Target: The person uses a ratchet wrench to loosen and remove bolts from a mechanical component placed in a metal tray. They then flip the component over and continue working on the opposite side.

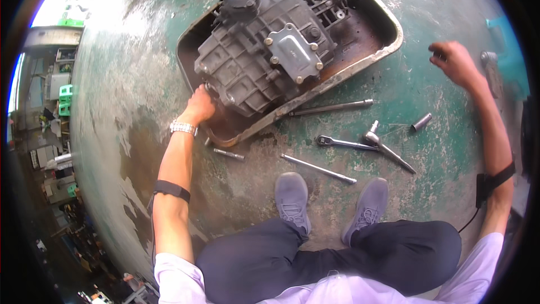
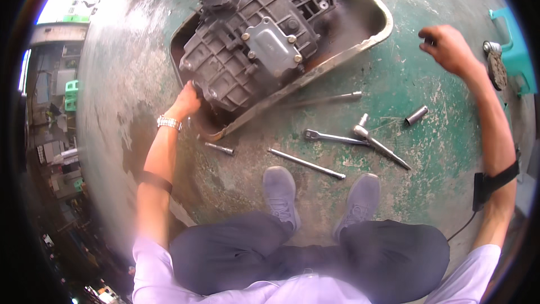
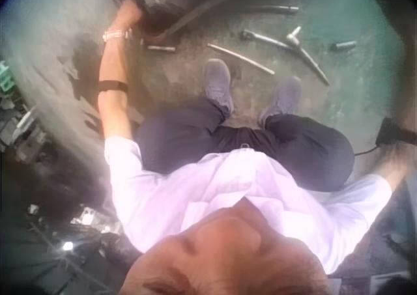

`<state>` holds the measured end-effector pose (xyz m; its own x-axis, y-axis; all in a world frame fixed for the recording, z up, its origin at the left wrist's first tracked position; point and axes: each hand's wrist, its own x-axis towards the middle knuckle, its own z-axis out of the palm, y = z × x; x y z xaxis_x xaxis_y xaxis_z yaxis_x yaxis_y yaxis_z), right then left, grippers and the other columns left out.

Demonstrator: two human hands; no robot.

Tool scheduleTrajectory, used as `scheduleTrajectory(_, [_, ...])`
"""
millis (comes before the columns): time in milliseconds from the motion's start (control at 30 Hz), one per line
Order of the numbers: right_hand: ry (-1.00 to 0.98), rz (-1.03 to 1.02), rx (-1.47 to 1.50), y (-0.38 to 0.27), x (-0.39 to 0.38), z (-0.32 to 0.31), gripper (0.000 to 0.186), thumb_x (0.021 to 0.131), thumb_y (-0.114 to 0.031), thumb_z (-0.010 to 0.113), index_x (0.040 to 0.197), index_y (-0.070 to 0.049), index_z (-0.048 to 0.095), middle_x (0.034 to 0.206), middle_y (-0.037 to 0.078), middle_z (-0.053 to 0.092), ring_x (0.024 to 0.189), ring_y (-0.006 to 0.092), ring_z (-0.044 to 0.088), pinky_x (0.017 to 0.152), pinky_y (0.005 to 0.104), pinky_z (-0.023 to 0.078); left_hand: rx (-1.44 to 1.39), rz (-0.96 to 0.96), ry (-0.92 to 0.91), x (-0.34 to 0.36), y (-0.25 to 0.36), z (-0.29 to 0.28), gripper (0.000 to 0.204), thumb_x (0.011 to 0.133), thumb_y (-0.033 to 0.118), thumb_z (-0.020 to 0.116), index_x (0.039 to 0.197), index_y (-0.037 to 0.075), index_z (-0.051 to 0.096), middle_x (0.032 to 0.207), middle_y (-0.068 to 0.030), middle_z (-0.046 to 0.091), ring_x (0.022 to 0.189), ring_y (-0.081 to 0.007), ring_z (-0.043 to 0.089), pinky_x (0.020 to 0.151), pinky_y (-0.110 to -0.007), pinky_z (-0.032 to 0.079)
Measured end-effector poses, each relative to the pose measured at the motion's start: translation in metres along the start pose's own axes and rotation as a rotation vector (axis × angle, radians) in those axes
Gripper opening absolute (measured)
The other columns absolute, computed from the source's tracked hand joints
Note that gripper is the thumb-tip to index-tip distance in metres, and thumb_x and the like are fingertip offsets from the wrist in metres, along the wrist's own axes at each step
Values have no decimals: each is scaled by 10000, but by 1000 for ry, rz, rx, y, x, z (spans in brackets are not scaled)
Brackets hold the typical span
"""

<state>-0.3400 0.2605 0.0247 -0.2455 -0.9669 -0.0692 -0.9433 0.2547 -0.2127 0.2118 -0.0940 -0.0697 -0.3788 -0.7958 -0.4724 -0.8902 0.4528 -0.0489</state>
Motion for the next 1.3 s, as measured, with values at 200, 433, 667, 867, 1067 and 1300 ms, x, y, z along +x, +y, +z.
scheduleTrajectory(200, [163,226,-22,20,79,-43,294,895,-236,621,1066,1,652,1017,187,698,912,332,666,838,388,509,4,32,170,-14,10,3,513,857,203,629,1265,-30,424,1237,-242,554,1184,-414,527,996,-551,395])
scheduleTrajectory(433, [288,604,539,56,94,-68,420,908,-397,651,1157,-60,662,1014,11,705,832,99,625,755,250,485,-138,115,207,-10,2,-1,458,802,78,566,1251,-3,532,1014,-260,665,1015,-426,621,886,-516,479])
scheduleTrajectory(667, [477,373,809,-82,186,-110,437,932,-437,628,1244,-130,638,1172,6,674,922,74,609,822,232,491,-194,89,200,-5,-1,-1,403,774,121,568,1170,62,621,1009,-210,687,1022,-383,634,893,-483,491])
scheduleTrajectory(867, [150,-254,-37,-251,187,-21,366,892,-259,660,1169,-24,616,942,158,714,856,317,678,777,401,523,-265,116,189,-11,-6,-8,355,759,135,587,1101,106,677,1037,-174,698,1037,-329,655,883,-436,510])
scheduleTrajectory(1067, [-24,-82,-80,-259,158,22,372,832,-287,682,1082,-14,647,972,217,686,935,384,647,830,441,502,-299,71,174,-10,-3,-5,343,768,121,565,1088,94,686,1059,-189,692,1062,-347,644,917,-440,495])
scheduleTrajectory(1300, [-111,-20,93,-213,147,55,475,813,-361,726,1041,36,601,958,281,660,932,423,639,811,465,498,-274,18,267,-7,5,0,303,762,121,561,1034,90,693,1027,-201,695,1035,-361,651,890,-454,506])
